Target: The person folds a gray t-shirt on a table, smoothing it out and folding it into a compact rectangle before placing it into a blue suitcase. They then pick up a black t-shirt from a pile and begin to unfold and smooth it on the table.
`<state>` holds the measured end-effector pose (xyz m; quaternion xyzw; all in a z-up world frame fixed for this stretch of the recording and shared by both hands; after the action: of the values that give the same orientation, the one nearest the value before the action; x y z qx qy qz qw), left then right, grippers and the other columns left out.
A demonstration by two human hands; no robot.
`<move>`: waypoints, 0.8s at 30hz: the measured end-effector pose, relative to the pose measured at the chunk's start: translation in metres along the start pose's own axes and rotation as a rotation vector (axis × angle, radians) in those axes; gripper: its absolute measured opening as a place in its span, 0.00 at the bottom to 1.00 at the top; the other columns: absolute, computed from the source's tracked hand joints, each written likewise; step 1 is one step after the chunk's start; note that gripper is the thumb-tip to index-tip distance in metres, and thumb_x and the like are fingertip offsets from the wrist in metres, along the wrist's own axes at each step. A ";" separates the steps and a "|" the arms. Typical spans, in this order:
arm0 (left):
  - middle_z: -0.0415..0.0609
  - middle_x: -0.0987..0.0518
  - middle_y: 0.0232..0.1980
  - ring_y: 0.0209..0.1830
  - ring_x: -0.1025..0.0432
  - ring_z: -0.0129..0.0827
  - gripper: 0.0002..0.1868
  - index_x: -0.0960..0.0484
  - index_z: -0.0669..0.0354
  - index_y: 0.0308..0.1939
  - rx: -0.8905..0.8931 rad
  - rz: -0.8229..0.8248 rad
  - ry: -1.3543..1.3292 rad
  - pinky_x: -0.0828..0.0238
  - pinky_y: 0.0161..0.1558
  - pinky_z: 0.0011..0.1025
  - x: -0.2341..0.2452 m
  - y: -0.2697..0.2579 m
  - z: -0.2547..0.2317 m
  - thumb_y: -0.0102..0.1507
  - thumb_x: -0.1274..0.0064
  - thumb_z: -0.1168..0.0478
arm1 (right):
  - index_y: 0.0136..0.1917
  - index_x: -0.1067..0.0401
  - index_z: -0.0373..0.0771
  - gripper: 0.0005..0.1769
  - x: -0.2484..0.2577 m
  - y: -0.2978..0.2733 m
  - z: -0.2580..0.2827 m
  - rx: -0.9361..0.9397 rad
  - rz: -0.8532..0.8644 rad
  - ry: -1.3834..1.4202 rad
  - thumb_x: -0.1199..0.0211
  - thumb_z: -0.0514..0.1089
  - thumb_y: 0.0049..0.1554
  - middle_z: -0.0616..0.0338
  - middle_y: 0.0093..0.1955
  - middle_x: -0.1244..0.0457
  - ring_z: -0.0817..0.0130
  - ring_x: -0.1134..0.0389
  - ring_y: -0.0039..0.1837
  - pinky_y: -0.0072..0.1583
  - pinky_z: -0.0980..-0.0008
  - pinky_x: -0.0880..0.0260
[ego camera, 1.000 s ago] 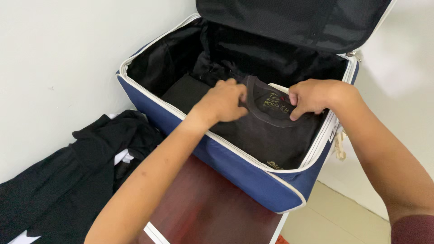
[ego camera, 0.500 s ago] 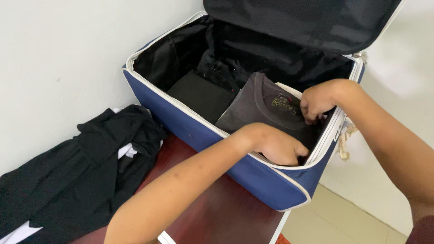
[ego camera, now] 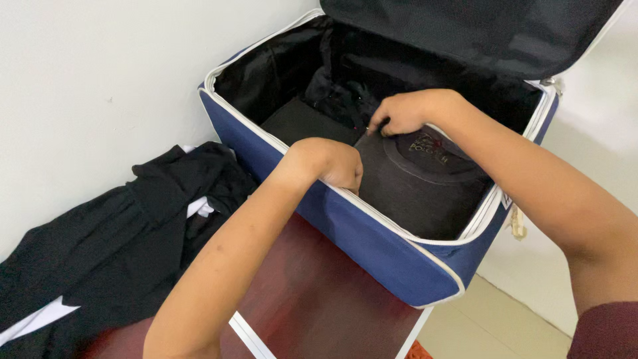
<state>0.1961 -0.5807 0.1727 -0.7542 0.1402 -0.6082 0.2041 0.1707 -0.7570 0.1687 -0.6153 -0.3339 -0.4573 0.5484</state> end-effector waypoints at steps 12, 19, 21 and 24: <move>0.48 0.11 0.45 0.46 0.18 0.36 0.17 0.11 0.53 0.44 0.010 -0.072 0.179 0.23 0.49 0.33 -0.011 0.017 -0.005 0.57 0.38 0.48 | 0.67 0.29 0.49 0.22 -0.016 -0.011 0.000 -0.080 -0.045 0.080 0.38 0.49 0.59 0.58 0.70 0.37 0.59 0.36 0.70 0.68 0.58 0.35; 0.46 0.11 0.47 0.49 0.19 0.34 0.21 0.11 0.49 0.46 -0.461 -0.152 -0.237 0.25 0.53 0.31 -0.022 0.003 -0.054 0.57 0.42 0.42 | 0.65 0.30 0.46 0.25 -0.029 -0.049 -0.035 -0.405 0.134 0.348 0.35 0.55 0.57 0.54 0.67 0.37 0.55 0.32 0.65 0.61 0.53 0.23; 0.44 0.13 0.52 0.54 0.21 0.34 0.25 0.11 0.43 0.50 -0.394 -0.082 -0.157 0.29 0.57 0.32 -0.024 0.003 -0.068 0.58 0.49 0.38 | 0.66 0.33 0.48 0.27 -0.043 -0.053 -0.036 -0.483 0.284 0.523 0.35 0.55 0.57 0.54 0.71 0.41 0.53 0.34 0.68 0.62 0.49 0.23; 0.46 0.17 0.58 0.61 0.27 0.38 0.32 0.11 0.41 0.52 -0.238 0.009 -0.042 0.35 0.62 0.37 -0.025 0.004 -0.076 0.59 0.57 0.31 | 0.64 0.31 0.45 0.24 -0.047 -0.052 -0.038 -0.429 0.299 0.582 0.38 0.55 0.57 0.51 0.70 0.40 0.53 0.34 0.67 0.62 0.50 0.22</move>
<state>0.1171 -0.5828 0.1626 -0.7851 0.2104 -0.5703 0.1188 0.0987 -0.7813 0.1435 -0.6024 0.0319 -0.5872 0.5398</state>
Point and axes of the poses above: each hand's wrist, its own y-axis towards the middle knuckle, its own x-axis out of the back of the hand, z = x × y, the point moved 5 cm from there along y, towards the middle knuckle
